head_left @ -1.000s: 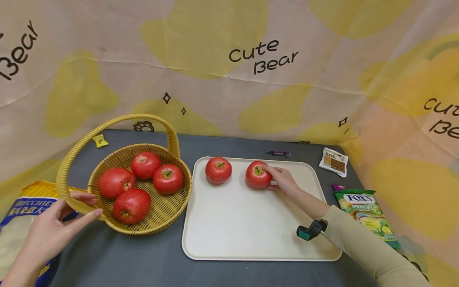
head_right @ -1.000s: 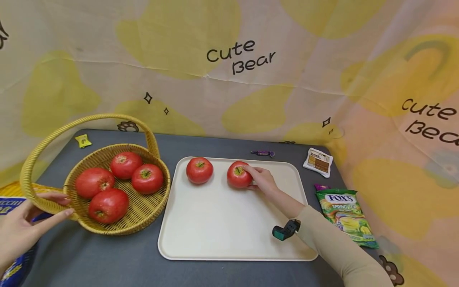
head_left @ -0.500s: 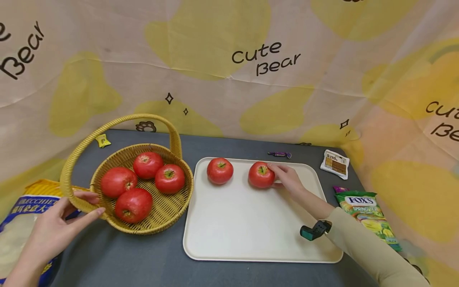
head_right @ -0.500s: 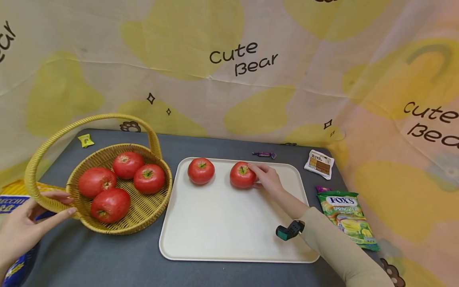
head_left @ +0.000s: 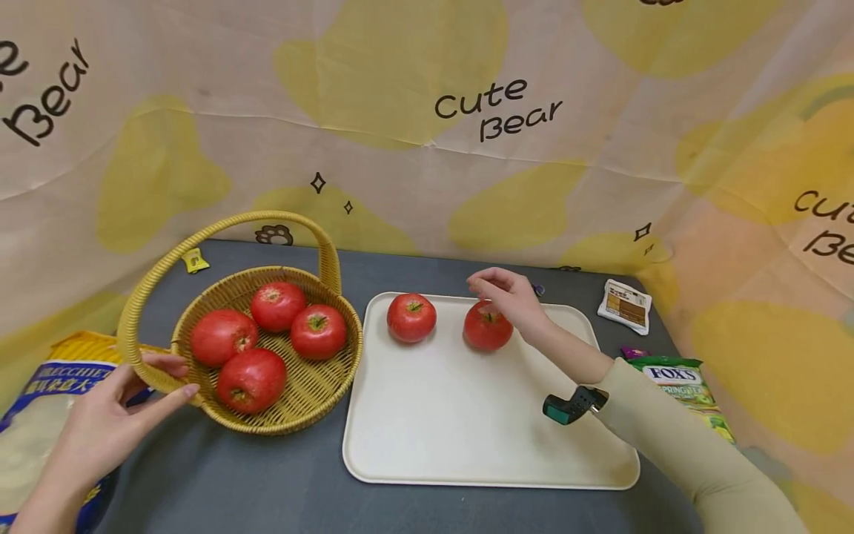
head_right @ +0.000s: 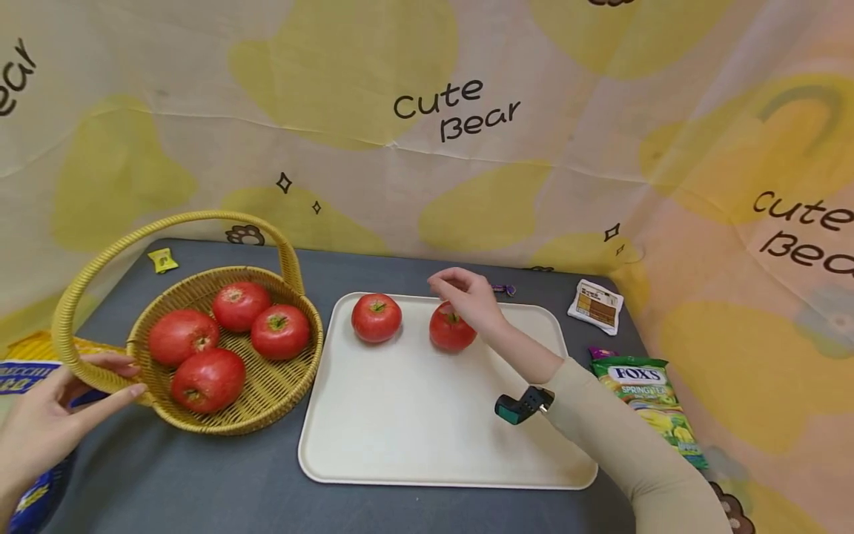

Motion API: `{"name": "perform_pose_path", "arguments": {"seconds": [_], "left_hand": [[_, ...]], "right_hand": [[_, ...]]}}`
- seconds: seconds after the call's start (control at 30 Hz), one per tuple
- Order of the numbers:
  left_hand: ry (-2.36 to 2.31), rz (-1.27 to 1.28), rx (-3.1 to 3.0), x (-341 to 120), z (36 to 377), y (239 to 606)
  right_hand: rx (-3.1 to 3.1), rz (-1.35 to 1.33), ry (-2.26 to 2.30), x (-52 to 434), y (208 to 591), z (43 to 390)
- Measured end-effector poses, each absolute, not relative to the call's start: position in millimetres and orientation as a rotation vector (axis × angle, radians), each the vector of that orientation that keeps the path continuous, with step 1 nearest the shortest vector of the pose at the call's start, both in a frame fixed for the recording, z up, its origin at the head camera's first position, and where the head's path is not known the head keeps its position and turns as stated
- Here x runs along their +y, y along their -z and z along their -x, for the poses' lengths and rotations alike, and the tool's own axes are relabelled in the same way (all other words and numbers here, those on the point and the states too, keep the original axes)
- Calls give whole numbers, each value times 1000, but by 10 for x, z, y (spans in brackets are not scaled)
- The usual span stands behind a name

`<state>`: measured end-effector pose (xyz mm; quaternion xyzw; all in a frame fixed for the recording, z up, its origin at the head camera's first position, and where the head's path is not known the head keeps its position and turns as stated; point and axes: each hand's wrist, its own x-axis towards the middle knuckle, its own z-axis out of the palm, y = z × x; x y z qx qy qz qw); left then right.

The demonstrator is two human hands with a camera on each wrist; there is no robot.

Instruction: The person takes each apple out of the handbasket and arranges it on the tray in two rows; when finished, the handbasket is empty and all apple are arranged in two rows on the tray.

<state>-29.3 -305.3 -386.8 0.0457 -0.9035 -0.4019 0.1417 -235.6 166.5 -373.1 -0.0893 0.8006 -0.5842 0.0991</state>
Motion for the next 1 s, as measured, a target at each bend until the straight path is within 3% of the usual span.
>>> {"name": "perform_pose_path", "arguments": {"seconds": [0.53, 1.0], "left_hand": [[1208, -92, -2601, -3081, 299, 3865], [1198, -89, -2603, -3098, 297, 3872]], "right_hand": [[2184, 1053, 1319, 181, 3679, 2313], [2368, 1393, 595, -402, 3701, 2293]]}}
